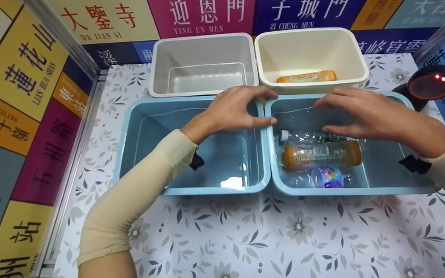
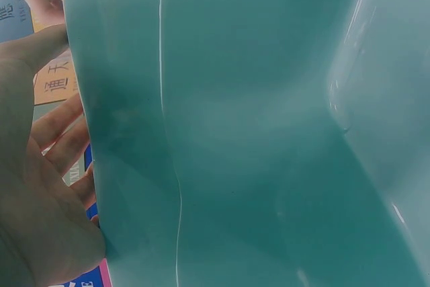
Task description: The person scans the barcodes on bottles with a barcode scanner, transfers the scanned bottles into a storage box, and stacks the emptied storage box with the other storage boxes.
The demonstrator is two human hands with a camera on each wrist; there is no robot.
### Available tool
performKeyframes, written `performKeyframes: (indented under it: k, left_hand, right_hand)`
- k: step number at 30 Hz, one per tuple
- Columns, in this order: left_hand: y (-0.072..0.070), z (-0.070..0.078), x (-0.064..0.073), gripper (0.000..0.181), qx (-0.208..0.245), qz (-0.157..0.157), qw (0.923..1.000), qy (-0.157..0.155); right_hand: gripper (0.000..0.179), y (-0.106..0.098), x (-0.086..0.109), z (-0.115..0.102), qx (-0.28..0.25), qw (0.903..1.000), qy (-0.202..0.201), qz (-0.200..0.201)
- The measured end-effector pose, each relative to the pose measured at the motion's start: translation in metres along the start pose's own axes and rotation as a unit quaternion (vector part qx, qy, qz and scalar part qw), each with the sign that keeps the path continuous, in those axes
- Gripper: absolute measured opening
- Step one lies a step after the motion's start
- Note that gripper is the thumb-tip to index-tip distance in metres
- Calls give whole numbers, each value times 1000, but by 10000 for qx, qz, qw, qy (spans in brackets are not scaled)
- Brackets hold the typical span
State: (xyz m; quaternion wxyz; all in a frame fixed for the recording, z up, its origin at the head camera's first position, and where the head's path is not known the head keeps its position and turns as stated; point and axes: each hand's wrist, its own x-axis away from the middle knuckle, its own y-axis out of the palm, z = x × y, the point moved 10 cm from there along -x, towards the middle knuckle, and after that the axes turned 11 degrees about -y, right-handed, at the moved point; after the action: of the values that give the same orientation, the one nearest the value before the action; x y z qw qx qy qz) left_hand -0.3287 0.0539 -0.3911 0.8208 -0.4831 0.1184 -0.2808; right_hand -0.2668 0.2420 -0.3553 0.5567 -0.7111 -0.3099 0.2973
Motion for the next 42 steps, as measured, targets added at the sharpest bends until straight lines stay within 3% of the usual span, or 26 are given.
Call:
performKeyframes:
  k: [7,15,35,42]
  left_hand:
    - [-1,1,1,69,-62,74,10000,26]
    - [0,0,0,69,-44,42,10000,-44]
    - [-1,1,0,69,-15,18,10000,-53]
    - [-1,0,0,69,-15,46,10000,-13]
  right_hand:
    - [53,9,1,1,-239,9996,-24,-170]
    - [53,15,0,-3,-320,9988,-340,-174]
    - [54,41,0,-2,-722,9944,-173,-749]
    - [56,57,2,1,-856,9891,60,-1195]
